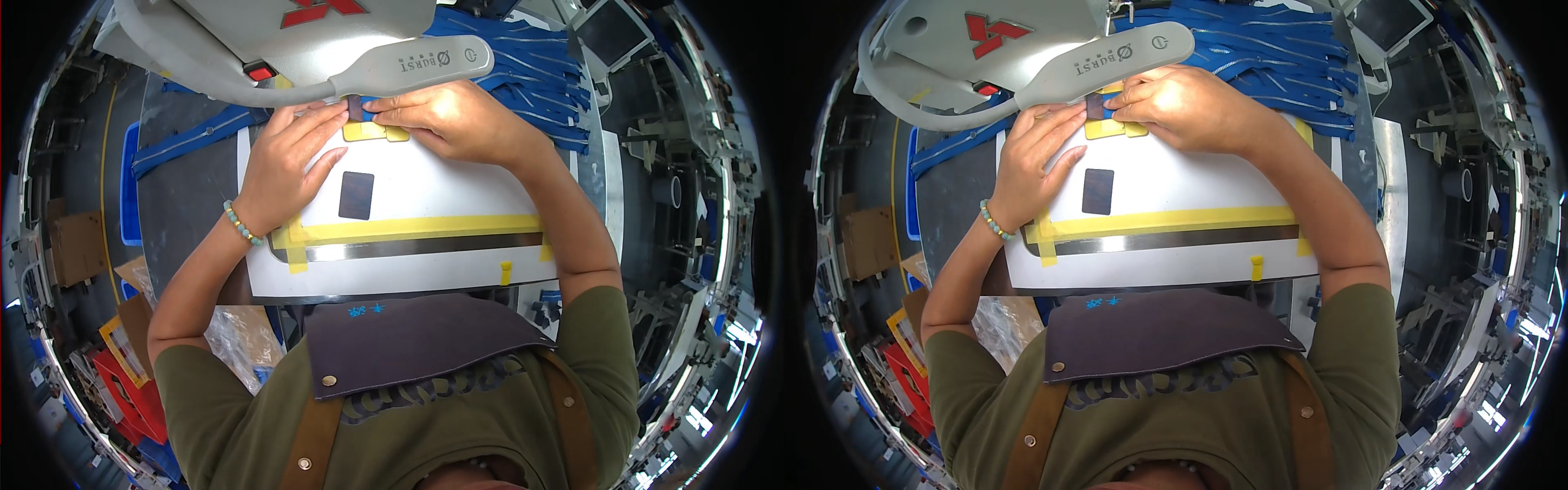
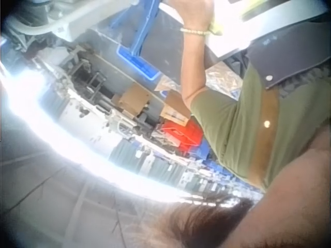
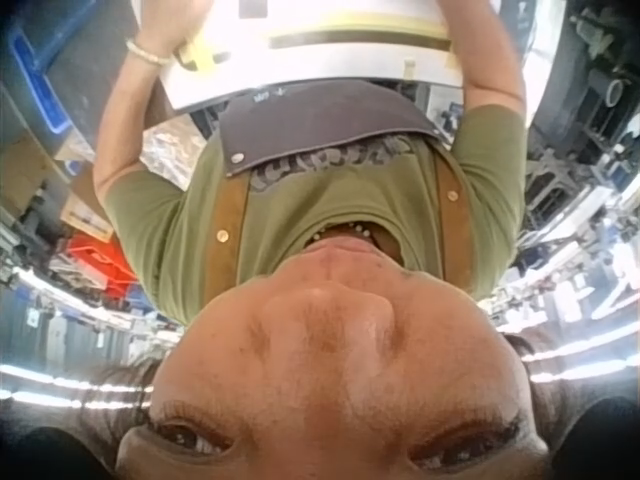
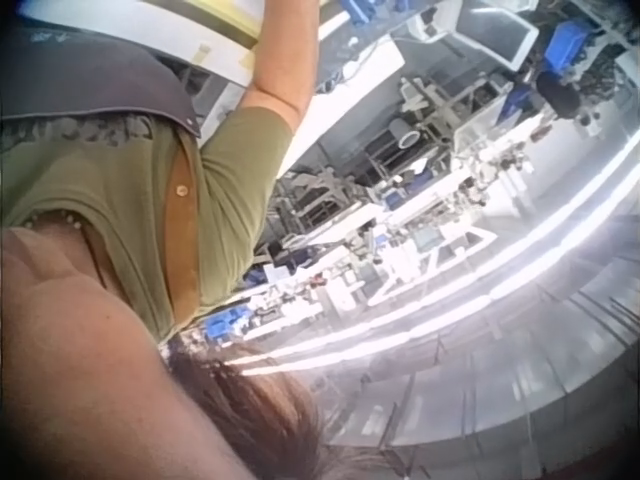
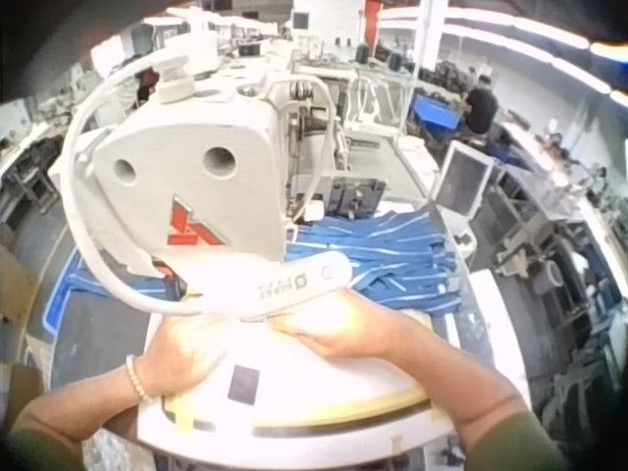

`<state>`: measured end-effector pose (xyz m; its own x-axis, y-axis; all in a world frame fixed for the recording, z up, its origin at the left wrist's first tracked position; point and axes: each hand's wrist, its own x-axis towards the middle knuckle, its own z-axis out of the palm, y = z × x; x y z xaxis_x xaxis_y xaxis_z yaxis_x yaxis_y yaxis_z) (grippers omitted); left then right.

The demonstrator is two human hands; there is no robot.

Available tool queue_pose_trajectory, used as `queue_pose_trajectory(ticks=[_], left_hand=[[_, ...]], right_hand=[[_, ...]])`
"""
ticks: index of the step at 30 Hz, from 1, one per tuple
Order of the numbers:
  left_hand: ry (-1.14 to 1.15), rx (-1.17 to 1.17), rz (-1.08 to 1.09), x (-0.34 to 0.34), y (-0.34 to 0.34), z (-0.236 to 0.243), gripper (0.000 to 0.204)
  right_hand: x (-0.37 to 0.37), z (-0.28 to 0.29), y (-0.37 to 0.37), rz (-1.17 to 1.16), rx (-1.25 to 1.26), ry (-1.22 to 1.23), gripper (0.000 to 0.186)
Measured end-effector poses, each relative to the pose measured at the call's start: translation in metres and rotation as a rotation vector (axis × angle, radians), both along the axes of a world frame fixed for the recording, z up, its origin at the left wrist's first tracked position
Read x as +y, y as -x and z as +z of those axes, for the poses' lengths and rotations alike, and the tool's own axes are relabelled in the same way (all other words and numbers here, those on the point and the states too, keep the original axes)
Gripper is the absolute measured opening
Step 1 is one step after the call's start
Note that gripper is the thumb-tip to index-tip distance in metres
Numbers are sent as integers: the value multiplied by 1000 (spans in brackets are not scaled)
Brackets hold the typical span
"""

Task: Using an industrial sewing machine to attach small leather patches onto fabric straps.

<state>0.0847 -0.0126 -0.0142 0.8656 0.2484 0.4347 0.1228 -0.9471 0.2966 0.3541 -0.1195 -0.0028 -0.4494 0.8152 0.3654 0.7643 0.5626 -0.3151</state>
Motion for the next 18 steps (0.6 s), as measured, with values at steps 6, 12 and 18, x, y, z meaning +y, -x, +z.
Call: queue_pose_trajectory(ticks=[6, 12, 18], left_hand=[[62, 38, -25, 0, 0, -6, 45], [73, 85, -32, -2, -2, -4, 47], [-7, 98, -66, -2, -6, -5, 46]], right_hand=[[-1, -1, 4, -17, -42, -51, 28], [-1, -1, 6, -24, -97, -50, 27], [-1, 4, 6, -14, -63, 23, 25]])
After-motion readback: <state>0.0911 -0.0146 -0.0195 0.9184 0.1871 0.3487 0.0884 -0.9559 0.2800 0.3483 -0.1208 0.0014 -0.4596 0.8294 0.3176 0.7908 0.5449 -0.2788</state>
